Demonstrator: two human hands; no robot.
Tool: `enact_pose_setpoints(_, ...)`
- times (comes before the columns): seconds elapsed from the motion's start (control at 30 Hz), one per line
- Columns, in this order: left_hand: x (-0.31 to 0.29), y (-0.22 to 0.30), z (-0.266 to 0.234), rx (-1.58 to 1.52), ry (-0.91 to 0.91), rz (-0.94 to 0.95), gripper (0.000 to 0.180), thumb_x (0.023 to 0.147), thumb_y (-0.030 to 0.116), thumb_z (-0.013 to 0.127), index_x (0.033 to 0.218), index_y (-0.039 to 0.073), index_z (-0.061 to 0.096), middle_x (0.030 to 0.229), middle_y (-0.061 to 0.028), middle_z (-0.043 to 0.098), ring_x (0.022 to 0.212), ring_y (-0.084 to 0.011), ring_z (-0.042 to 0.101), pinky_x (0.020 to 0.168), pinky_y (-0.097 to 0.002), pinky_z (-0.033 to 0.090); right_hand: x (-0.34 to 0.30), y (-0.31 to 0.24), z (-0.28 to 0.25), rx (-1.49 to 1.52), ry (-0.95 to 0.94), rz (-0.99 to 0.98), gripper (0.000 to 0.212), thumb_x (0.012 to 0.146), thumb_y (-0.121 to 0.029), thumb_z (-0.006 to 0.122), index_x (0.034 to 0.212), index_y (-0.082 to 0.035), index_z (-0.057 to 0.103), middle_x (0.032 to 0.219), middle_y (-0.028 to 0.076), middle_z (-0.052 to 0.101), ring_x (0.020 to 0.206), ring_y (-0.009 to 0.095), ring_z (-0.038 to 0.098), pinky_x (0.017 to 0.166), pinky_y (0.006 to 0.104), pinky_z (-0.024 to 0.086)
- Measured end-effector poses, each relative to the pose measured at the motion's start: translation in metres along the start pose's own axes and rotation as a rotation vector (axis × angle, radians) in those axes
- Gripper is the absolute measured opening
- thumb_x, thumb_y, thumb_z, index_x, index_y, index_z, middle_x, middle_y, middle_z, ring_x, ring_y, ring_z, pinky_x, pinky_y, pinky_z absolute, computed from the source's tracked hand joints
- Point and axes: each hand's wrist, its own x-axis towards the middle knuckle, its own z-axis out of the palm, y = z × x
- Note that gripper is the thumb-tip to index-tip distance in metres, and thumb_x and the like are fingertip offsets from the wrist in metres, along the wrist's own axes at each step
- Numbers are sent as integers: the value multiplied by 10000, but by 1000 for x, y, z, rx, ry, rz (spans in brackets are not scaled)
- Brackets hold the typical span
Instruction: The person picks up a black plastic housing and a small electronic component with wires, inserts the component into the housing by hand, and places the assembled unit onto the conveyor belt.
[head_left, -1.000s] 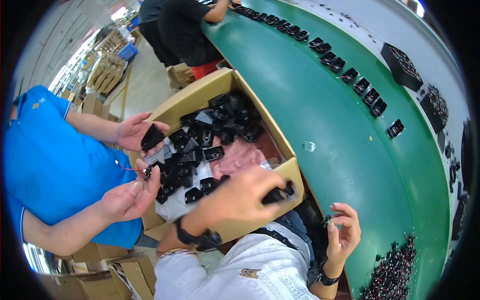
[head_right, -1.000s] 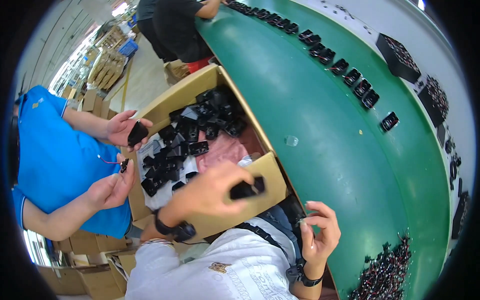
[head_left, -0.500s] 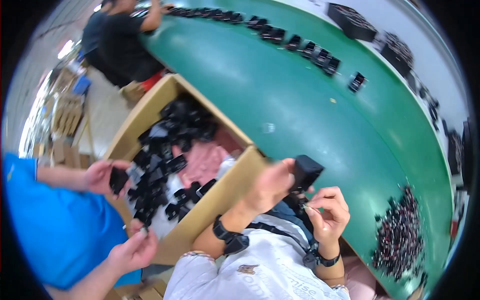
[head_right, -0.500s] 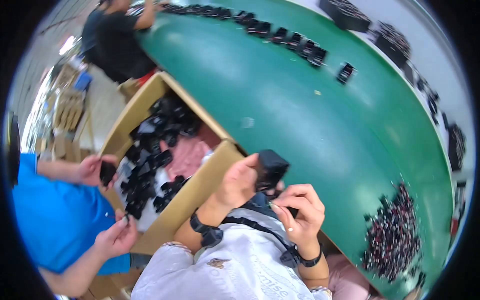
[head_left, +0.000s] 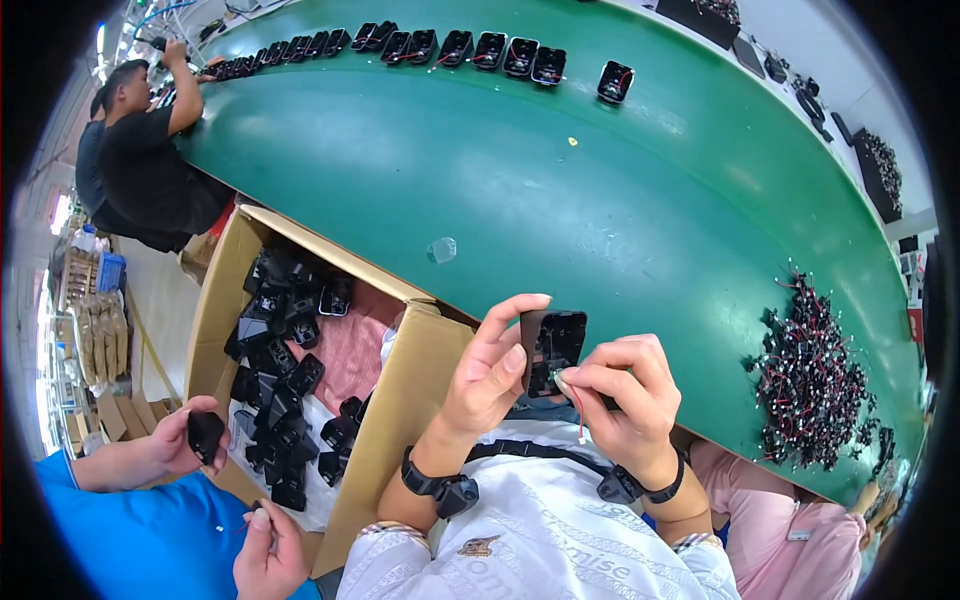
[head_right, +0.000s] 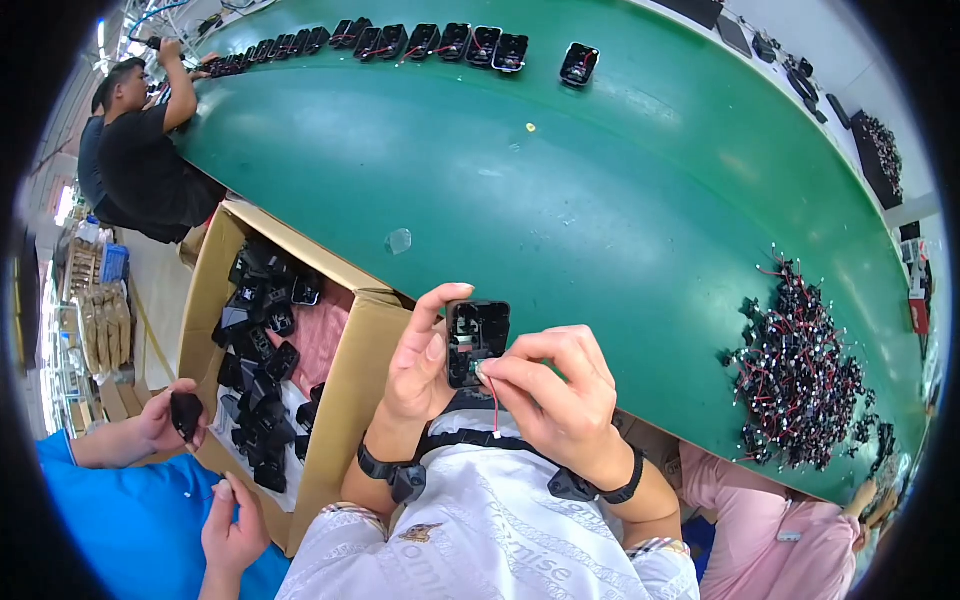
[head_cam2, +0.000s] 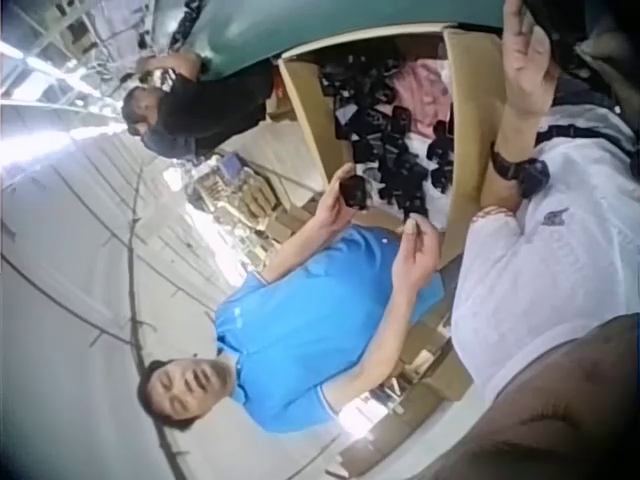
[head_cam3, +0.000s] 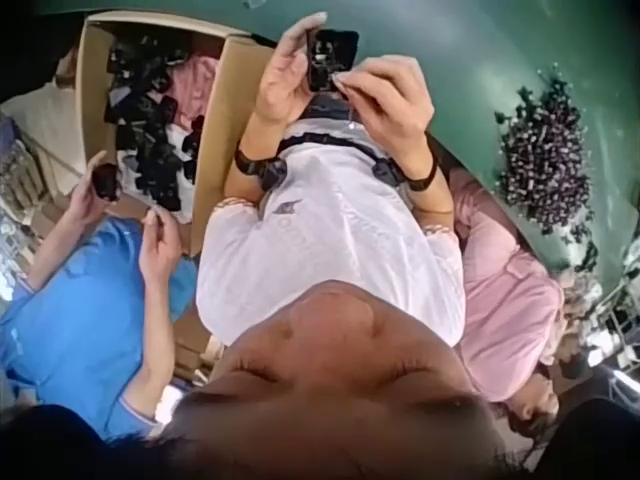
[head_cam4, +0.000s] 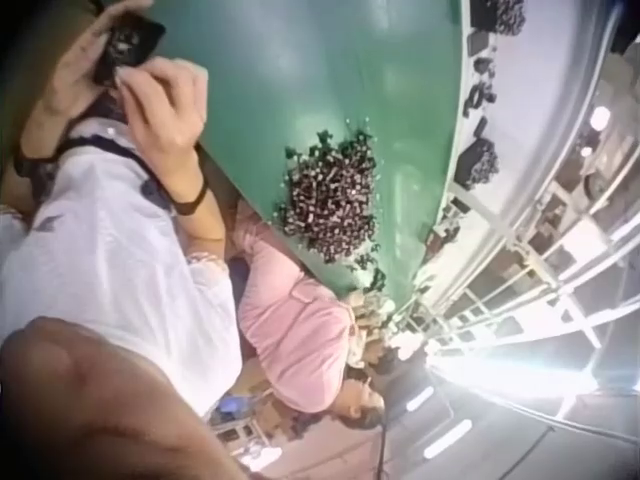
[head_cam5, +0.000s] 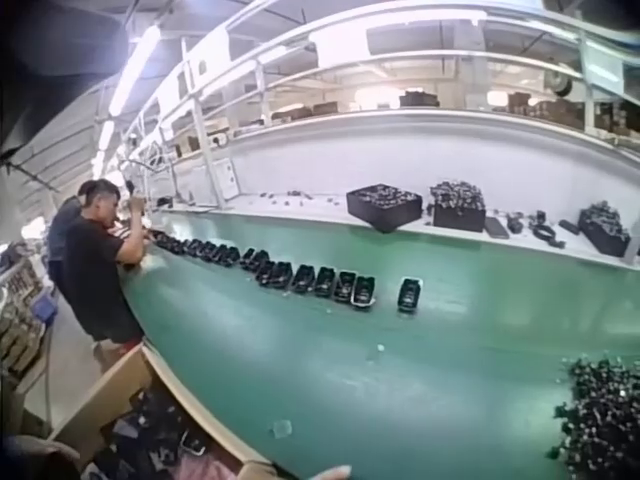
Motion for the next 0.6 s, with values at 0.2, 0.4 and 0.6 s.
enact_pose_setpoints(0.2, 0, -2, 0, 114, 14, 75, 623, 1035, 327, 623, 1522, 46, 356, 1331, -128, 588, 1177, -167, 591, 1013, -321, 462, 0, -5, 5, -4, -23, 52, 266, 673, 7, 866, 890, -106, 760, 861, 24, 608, 758, 197, 546, 656, 314, 458)
enact_pose_setpoints(0.4, 2, 4, -4, 290, 3, 75, 601, 1017, 325, 659, 1474, 8, 432, 1290, -122, 602, 1156, -157, 587, 1000, -309, 462, 2, -9, -3, -87, -67, 48, 275, 656, 15, 855, 892, -97, 769, 868, 32, 552, 752, 202, 540, 607, 314, 429)
enact_pose_setpoints(0.6, 5, 7, 3, 367, 35, 22, 658, 990, 384, 686, 1448, -23, 446, 1251, -125, 621, 1147, -174, 598, 988, -308, 465, 4, -3, -3, -135, -109, -11, 286, 619, 16, 832, 875, -87, 754, 868, 45, 559, 741, 214, 532, 620, 337, 435)
